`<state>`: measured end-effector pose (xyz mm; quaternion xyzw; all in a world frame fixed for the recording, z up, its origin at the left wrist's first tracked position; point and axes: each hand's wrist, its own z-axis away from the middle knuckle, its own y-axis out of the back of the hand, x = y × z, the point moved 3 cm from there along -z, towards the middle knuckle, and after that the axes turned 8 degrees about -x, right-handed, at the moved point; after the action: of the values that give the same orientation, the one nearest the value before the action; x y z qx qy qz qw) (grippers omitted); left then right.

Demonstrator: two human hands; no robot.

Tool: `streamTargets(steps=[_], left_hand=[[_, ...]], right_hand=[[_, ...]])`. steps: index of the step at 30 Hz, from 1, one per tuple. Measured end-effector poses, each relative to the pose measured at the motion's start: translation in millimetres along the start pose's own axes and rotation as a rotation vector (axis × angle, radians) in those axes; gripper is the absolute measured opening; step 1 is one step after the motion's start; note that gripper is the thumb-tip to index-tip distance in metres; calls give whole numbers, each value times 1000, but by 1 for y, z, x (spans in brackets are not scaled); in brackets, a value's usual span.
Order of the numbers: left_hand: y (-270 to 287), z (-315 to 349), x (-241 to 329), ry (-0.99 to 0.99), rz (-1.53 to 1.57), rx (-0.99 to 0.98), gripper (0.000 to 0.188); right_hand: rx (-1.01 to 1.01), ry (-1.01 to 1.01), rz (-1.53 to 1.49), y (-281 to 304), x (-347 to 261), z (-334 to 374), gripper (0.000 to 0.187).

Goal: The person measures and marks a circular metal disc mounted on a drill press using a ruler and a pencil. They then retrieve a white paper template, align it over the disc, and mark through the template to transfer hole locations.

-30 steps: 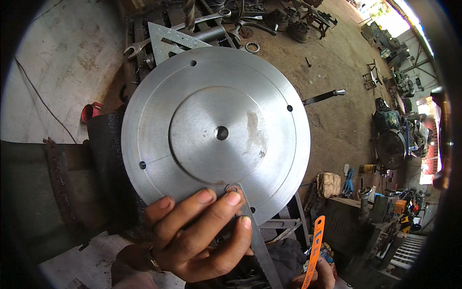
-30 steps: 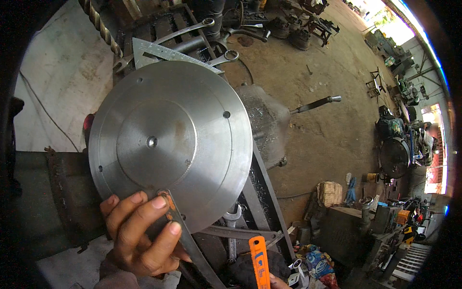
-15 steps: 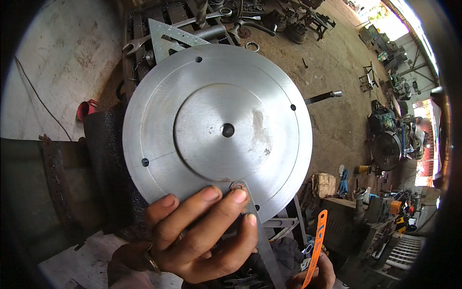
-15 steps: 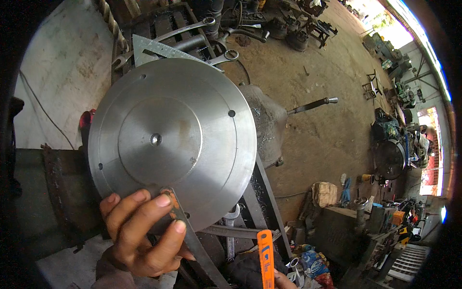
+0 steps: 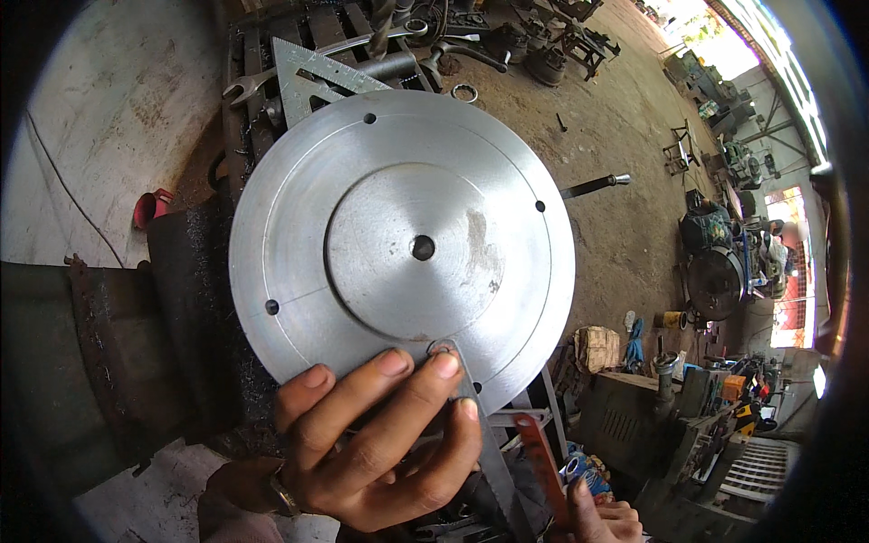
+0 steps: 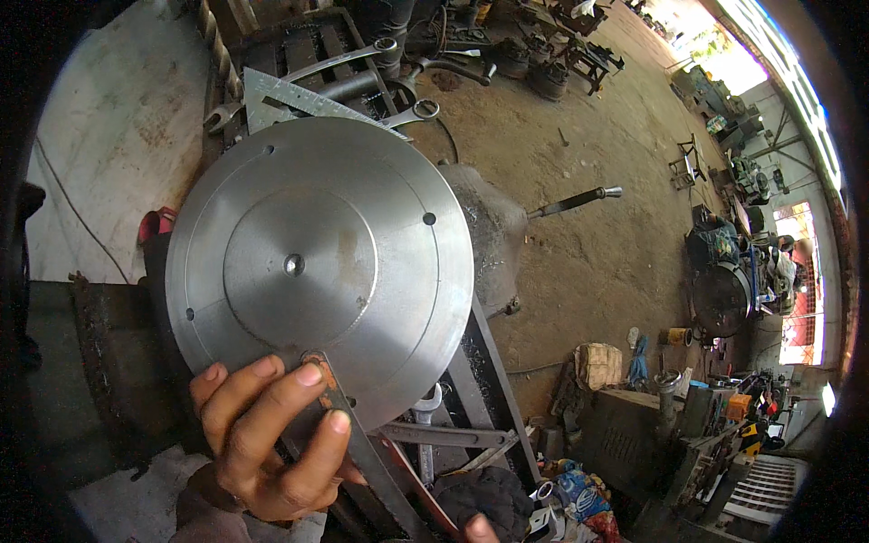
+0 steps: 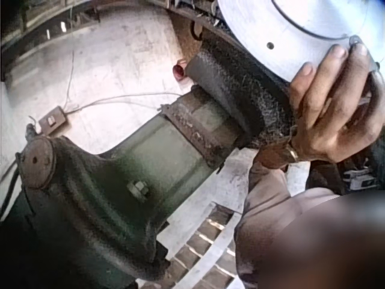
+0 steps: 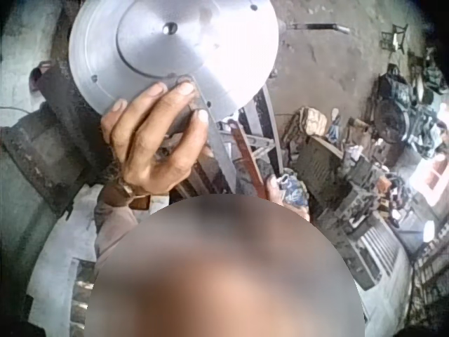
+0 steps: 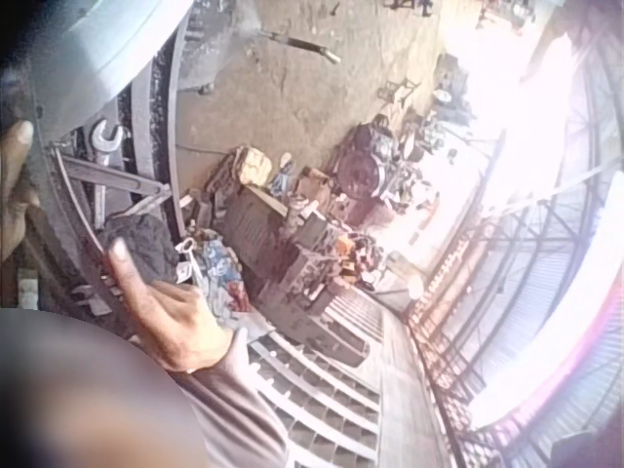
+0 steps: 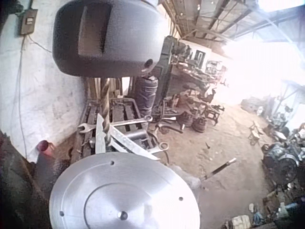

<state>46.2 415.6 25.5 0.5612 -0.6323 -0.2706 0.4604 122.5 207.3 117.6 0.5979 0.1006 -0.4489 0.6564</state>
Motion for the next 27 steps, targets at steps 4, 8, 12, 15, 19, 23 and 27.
streamTargets(steps=[4, 8, 12, 15, 19, 23, 27], left_hand=[[-1, 0, -1, -16, -13, 12, 28], [-3, 0, -1, -16, -4, 25, 28], [-4, 2, -1, -3, 4, 9, 28], [-5, 3, 0, -4, 20, 16, 28], [-5, 4, -1, -9, 21, 20, 27], [-5, 2, -2, -21, 16, 28, 26], [-4, 0, -1, -24, 7, 41, 26]], right_hand=[[4, 18, 8, 3, -14, -18, 60], [17, 20, 13, 2, -17, -23, 60], [39, 20, 41, 2, -17, -22, 60], [29, 6, 106, 3, -19, -21, 58], [-3, 63, 166, 2, -17, -21, 61], [-51, 162, 225, -2, -12, -23, 75], [-60, 157, 194, -3, -11, -25, 75]])
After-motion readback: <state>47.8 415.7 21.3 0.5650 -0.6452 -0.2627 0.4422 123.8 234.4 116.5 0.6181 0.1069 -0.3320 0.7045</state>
